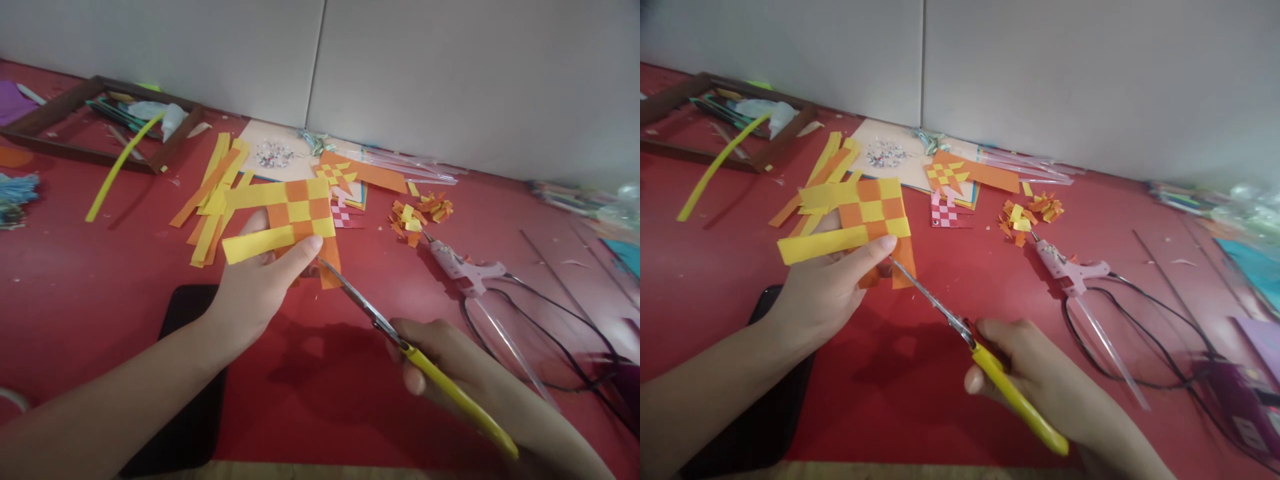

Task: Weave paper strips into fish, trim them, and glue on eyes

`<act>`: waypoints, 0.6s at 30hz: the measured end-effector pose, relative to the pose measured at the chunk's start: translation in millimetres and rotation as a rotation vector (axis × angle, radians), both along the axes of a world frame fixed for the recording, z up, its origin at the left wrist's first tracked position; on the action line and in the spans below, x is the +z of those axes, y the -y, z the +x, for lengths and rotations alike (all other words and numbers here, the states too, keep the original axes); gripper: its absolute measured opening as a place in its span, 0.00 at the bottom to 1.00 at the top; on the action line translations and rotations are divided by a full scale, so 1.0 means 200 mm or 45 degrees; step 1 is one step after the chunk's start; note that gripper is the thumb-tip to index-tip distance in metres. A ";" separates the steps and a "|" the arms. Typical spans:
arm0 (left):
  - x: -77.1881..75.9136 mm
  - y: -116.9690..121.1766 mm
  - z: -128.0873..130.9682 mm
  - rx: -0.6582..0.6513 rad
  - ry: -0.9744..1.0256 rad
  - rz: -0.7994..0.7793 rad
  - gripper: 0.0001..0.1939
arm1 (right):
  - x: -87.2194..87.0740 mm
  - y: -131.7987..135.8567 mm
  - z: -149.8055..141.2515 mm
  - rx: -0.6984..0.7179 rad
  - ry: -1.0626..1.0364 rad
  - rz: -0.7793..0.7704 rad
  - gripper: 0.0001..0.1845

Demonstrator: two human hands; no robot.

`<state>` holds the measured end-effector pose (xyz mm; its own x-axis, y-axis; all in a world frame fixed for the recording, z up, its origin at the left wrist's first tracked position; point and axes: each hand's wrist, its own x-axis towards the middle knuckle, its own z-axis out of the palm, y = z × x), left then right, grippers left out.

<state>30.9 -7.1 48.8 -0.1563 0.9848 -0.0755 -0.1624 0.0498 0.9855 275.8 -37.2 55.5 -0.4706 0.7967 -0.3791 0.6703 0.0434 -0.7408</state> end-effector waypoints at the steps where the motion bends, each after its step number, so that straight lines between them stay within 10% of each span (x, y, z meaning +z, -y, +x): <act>1: 0.00 0.00 0.00 -0.003 -0.003 -0.005 0.16 | 0.00 0.00 0.00 -0.001 -0.008 -0.001 0.25; 18: -0.04 0.00 -0.02 0.057 -0.007 -0.058 0.10 | 0.00 -0.02 0.00 0.045 0.001 -0.027 0.24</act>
